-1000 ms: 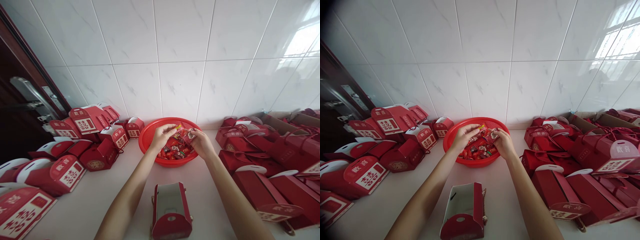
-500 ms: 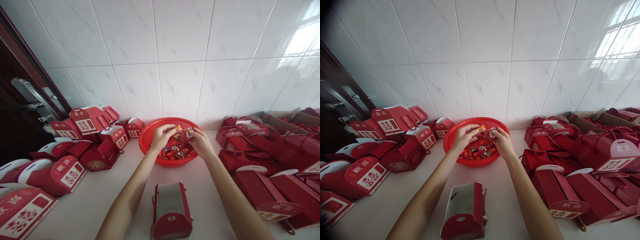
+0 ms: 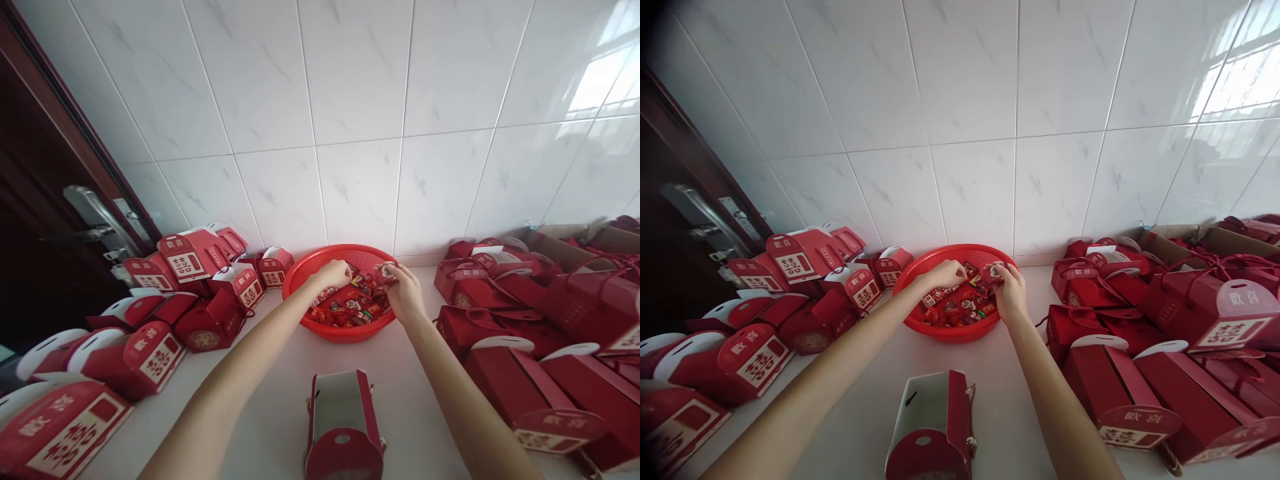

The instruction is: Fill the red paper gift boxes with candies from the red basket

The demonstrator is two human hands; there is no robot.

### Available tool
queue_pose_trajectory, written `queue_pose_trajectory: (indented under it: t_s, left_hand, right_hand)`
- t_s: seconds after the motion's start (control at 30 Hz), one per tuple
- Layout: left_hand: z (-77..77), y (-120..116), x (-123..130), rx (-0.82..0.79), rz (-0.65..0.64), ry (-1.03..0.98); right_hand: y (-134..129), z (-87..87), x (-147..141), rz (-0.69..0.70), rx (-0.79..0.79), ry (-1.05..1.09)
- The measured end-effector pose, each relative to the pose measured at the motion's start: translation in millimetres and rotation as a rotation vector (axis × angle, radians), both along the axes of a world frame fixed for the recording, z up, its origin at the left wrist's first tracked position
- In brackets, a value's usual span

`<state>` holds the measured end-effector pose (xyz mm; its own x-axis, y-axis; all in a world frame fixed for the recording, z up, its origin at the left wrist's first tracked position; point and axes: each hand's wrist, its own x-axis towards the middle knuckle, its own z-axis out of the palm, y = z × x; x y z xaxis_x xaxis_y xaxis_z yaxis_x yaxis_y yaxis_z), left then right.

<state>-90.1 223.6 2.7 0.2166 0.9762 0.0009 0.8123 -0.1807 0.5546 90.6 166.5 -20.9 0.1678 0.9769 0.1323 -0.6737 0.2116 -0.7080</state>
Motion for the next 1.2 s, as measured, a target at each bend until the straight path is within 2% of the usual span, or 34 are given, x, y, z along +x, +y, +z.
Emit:
queue_pose_trajectory:
  t_s: [0.1,0.23,0.37,0.47,0.6,0.73,0.83,0.93,1.07,1.2]
  left_hand:
    - [-2.6,16,20,-0.021,-0.044,0.168]
    - [-15.4,22,44,-0.033,-0.079,0.359]
    - [-23.5,26,48,-0.045,-0.100,0.444]
    - [-24.3,30,43,-0.058,-0.091,0.410]
    - [-18.1,35,37,-0.060,-0.054,0.240]
    - [5.2,31,29,0.004,-0.043,-0.046]
    - [27.7,13,20,0.091,-0.059,-0.297]
    - [40.2,-19,13,0.158,-0.099,-0.504]
    - [35.8,-62,11,0.222,-0.089,-0.684]
    - [27.0,-82,14,0.258,-0.034,-0.765]
  right_hand:
    - [-1,1.2,-1,-0.007,-0.003,0.019]
    - [-1,2.2,-3,-0.011,0.001,0.029]
    - [0,1.3,-4,-0.016,0.003,0.034]
    - [1,0.8,-6,-0.016,0.003,0.031]
    - [0,1.3,-6,-0.007,0.010,0.008]
    - [-2,3.2,-4,-0.010,0.002,-0.004]
    - [-3,5.1,-4,-0.012,0.001,-0.014]
    - [-6,7.3,-5,0.005,0.002,-0.040]
    - [-11,10.9,-6,0.069,0.000,-0.098]
    - [-14,14.3,-4,0.155,-0.013,-0.154]
